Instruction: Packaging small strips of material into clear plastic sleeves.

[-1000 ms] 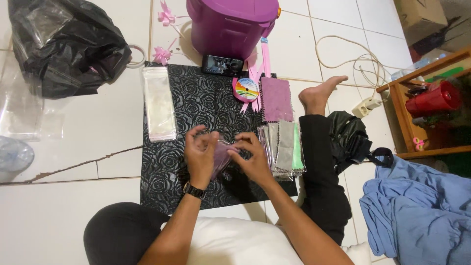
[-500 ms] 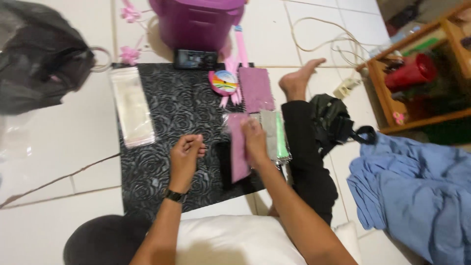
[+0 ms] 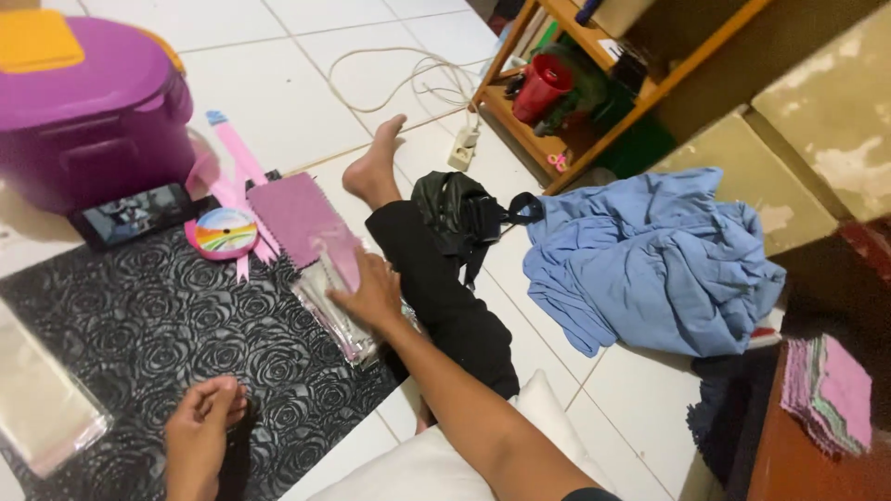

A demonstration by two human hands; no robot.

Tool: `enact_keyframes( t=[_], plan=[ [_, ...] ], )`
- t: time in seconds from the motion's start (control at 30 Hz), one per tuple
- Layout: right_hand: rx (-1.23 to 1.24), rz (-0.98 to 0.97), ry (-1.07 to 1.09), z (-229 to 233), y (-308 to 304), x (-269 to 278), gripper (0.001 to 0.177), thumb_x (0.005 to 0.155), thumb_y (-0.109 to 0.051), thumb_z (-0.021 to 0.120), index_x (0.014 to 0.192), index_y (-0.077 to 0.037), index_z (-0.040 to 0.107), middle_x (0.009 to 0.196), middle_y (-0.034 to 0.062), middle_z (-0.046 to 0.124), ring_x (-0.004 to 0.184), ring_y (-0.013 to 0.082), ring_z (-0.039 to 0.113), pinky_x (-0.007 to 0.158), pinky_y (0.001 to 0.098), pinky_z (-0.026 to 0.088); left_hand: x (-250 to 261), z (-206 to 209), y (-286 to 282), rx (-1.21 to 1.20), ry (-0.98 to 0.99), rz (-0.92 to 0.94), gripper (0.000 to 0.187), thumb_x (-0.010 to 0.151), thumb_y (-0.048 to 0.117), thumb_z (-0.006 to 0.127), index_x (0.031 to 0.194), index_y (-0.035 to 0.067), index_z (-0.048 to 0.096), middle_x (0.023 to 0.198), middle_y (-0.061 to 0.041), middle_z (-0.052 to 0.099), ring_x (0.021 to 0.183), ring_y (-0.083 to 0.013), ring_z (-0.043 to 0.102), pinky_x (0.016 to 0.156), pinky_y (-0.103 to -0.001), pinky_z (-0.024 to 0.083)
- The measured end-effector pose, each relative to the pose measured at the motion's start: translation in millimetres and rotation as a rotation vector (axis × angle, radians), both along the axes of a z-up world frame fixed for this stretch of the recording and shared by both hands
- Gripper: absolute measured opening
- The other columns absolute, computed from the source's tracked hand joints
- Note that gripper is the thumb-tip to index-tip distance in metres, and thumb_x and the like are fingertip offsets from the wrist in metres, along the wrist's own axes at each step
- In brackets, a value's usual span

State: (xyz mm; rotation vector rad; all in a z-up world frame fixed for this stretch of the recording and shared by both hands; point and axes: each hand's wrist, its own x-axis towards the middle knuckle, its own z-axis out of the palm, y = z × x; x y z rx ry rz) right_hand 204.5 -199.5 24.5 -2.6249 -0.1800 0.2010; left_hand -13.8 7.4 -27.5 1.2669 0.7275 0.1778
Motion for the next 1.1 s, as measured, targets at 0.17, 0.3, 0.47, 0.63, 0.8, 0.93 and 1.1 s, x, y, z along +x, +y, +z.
enact_keyframes(
  t=[0.17, 0.3, 0.47, 0.63, 0.8, 0.93, 1.1],
  plan=[
    [-0.005, 0.15, -0.036, -6.1, -0.3, -3.5, 0.084, 0.084, -0.04, 0.075, 0.156, -0.019, 0.036, 0.145, 0.0175, 0.047, 0.135, 0.036, 0.042, 0.113, 0.0522, 0.032, -9.1, -51.1, 3.7, 0.081, 0.041, -0.124, 0.018, 0.101, 0.01, 0.064, 0.114, -0.002, 0.068, 0.098, -0.022, 0.075, 0.086, -0.0269, 0.07, 0.076, -0.036, 0.056],
    [0.045, 0.182, -0.017, -17.6, -5.9, -2.2, 0.082, 0.085, -0.038, 0.074, 0.156, -0.02, 0.037, 0.154, 0.0175, 0.043, 0.14, 0.0393, 0.039, 0.116, 0.0552, 0.025, -18.0, -26.3, -2.7, 0.086, 0.116, -0.136, 0.02, 0.1, 0.012, 0.064, 0.112, -0.003, 0.069, 0.1, -0.022, 0.075, 0.087, -0.0292, 0.071, 0.079, -0.038, 0.057],
    [0.269, 0.173, -0.176, -23.8, -19.2, 0.7, 0.066, 0.085, -0.032, 0.071, 0.145, -0.012, 0.052, 0.131, 0.0153, 0.059, 0.123, 0.0348, 0.056, 0.104, 0.0449, 0.042, -36.5, -50.1, -6.9, 0.243, 0.092, -0.246, 0.013, 0.096, 0.01, 0.064, 0.105, 0.009, 0.074, 0.091, -0.011, 0.077, 0.082, -0.0195, 0.072, 0.072, -0.031, 0.054],
    [0.218, 0.08, -0.213, -29.9, -21.3, 19.1, 0.068, 0.082, -0.042, 0.072, 0.141, -0.015, 0.053, 0.131, 0.013, 0.061, 0.123, 0.0352, 0.057, 0.101, 0.0512, 0.04, -44.1, 7.7, -15.4, 0.168, 0.299, -0.28, 0.023, 0.097, 0.02, 0.067, 0.112, 0.005, 0.074, 0.098, -0.015, 0.077, 0.089, -0.0253, 0.073, 0.081, -0.037, 0.053],
    [0.497, 0.004, -0.368, -60.0, -51.6, 58.8, 0.057, 0.086, -0.037, 0.077, 0.132, -0.007, 0.064, 0.121, 0.0172, 0.065, 0.113, 0.0325, 0.063, 0.1, 0.0398, 0.046, -74.8, 23.2, -5.4, 0.565, 0.34, -0.33, 0.029, 0.091, 0.037, 0.068, 0.107, 0.014, 0.077, 0.099, -0.001, 0.081, 0.092, -0.0143, 0.073, 0.087, -0.03, 0.054],
    [0.553, 0.205, -0.185, -34.3, -45.9, 19.5, 0.009, 0.088, -0.013, 0.062, 0.095, -0.014, 0.068, 0.083, 0.0021, 0.071, 0.079, 0.0135, 0.064, 0.071, 0.0294, 0.049, -134.0, 73.6, 3.6, 0.91, 0.322, -0.195, 0.023, 0.098, 0.025, 0.06, 0.116, 0.015, 0.071, 0.107, -0.003, 0.077, 0.098, -0.0225, 0.072, 0.086, -0.037, 0.054],
    [0.531, 0.983, 0.567, 37.4, -11.6, -175.4, 0.028, 0.097, -0.037, 0.065, 0.095, -0.013, 0.078, 0.104, 0.0007, 0.079, 0.104, 0.0106, 0.072, 0.1, 0.0299, 0.052, -244.4, 60.9, 4.4, 1.287, 0.073, 0.207, 0.015, 0.1, 0.005, 0.06, 0.11, 0.006, 0.071, 0.106, -0.008, 0.072, 0.1, -0.0278, 0.067, 0.099, -0.039, 0.05]
  ],
)
